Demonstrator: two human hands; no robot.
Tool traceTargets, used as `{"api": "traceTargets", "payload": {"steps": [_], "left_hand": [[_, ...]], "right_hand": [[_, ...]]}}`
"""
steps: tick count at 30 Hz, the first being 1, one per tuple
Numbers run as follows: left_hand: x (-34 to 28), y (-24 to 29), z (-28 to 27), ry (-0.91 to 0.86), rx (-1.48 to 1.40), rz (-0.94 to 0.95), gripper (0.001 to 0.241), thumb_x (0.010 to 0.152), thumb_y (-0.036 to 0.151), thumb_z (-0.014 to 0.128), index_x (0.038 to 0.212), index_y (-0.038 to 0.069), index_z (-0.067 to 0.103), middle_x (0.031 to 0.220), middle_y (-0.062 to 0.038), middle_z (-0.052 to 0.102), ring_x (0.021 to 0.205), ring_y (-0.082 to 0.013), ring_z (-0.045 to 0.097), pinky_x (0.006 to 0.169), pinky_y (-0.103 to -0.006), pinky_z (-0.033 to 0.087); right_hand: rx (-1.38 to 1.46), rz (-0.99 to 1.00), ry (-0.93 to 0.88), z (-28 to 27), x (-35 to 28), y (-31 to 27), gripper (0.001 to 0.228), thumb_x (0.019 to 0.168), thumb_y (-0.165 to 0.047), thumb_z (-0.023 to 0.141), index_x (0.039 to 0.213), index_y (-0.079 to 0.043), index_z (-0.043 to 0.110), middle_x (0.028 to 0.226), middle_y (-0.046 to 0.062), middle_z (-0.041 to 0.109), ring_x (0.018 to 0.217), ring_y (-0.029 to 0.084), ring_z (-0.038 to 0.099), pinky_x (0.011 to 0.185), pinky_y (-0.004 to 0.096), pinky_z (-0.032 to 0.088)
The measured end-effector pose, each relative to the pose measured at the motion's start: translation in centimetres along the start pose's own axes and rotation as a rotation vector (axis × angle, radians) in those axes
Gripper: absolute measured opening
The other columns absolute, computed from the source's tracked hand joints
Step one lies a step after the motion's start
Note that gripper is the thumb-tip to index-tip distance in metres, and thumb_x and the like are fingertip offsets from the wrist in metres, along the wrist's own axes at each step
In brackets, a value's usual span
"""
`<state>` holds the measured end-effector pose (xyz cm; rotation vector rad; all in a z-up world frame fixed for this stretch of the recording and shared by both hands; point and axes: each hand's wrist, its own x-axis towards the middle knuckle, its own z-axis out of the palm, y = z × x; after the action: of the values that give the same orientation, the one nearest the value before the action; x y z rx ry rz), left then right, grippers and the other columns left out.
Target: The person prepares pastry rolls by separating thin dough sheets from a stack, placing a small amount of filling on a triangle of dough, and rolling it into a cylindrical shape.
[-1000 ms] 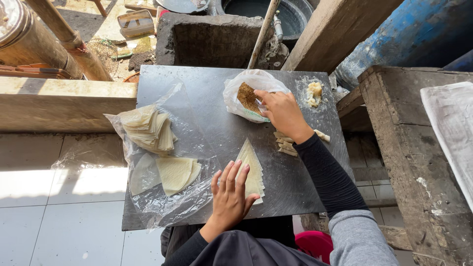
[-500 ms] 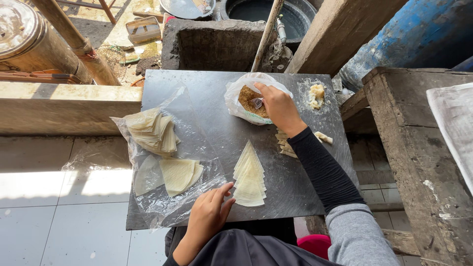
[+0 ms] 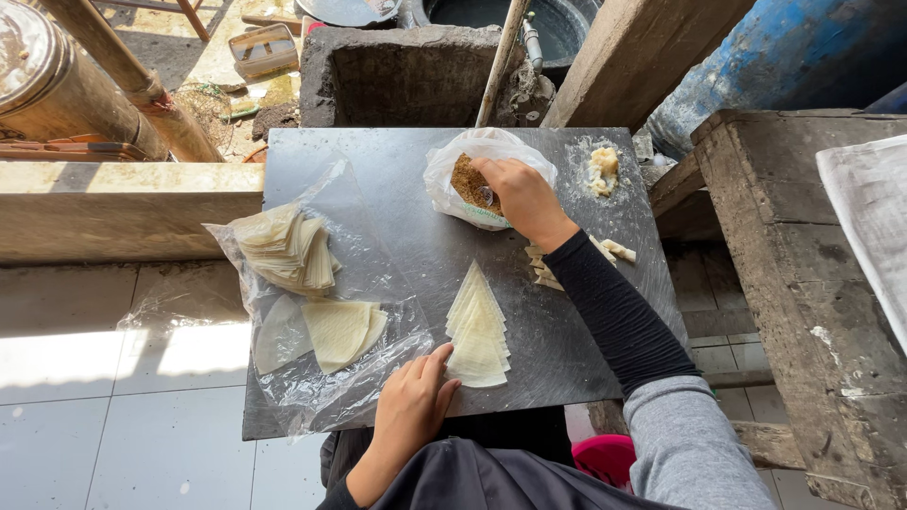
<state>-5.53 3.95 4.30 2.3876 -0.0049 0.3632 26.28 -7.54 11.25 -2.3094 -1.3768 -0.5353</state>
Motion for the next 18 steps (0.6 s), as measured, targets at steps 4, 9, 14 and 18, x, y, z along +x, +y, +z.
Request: {"api": "traceTargets", "payload": {"steps": [4,9,14,18], "left_hand": [[0.1,-0.2,0.5,-0.033,-0.019,-0.017,0.053,0.085,0.022,0.076,0.133,0.008,0.058,0.095,-0.006,0.071,0.088,-0.0251,0.068,0.077,-0.0378,0.051],[0.4,-0.1,0.5,-0.04,-0.008,-0.041,0.055,0.083,0.022,0.077,0.133,0.009,0.057,0.091,-0.005,0.069,0.085,-0.0259,0.066,0.075,-0.0383,0.051],[0.3,0.0,0.2,-0.009,-0.029,-0.046,0.055,0.083,0.021,0.077,0.133,0.008,0.057,0.09,-0.005,0.068,0.085,-0.026,0.066,0.076,-0.0385,0.051],[0.3,0.3,0.0,0.005,-0.046,-0.072,0.055,0.083,0.02,0.077,0.133,0.008,0.057,0.09,-0.006,0.068,0.085,-0.0271,0.065,0.076,-0.0392,0.05]], "right_hand": [[0.146,0.143,-0.06,-1.1,0.2,0.6,0.039,0.09,0.008,0.062,0.128,-0.001,0.064,0.089,0.014,0.072,0.081,0.027,0.072,0.074,0.038,0.057],[0.288,0.276,-0.075,-2.3,0.1,1.4,0.039,0.089,0.007,0.067,0.127,0.0,0.063,0.088,0.014,0.074,0.08,0.024,0.074,0.073,0.035,0.058],[0.458,0.391,-0.064,-4.1,-0.9,1.0,0.038,0.09,0.004,0.068,0.128,-0.001,0.062,0.089,0.009,0.075,0.08,0.016,0.073,0.074,0.03,0.059],[0.595,0.432,-0.1,-6.9,-3.0,-1.1,0.039,0.093,0.002,0.07,0.132,-0.002,0.062,0.093,0.007,0.073,0.085,0.012,0.069,0.079,0.028,0.057]]}}
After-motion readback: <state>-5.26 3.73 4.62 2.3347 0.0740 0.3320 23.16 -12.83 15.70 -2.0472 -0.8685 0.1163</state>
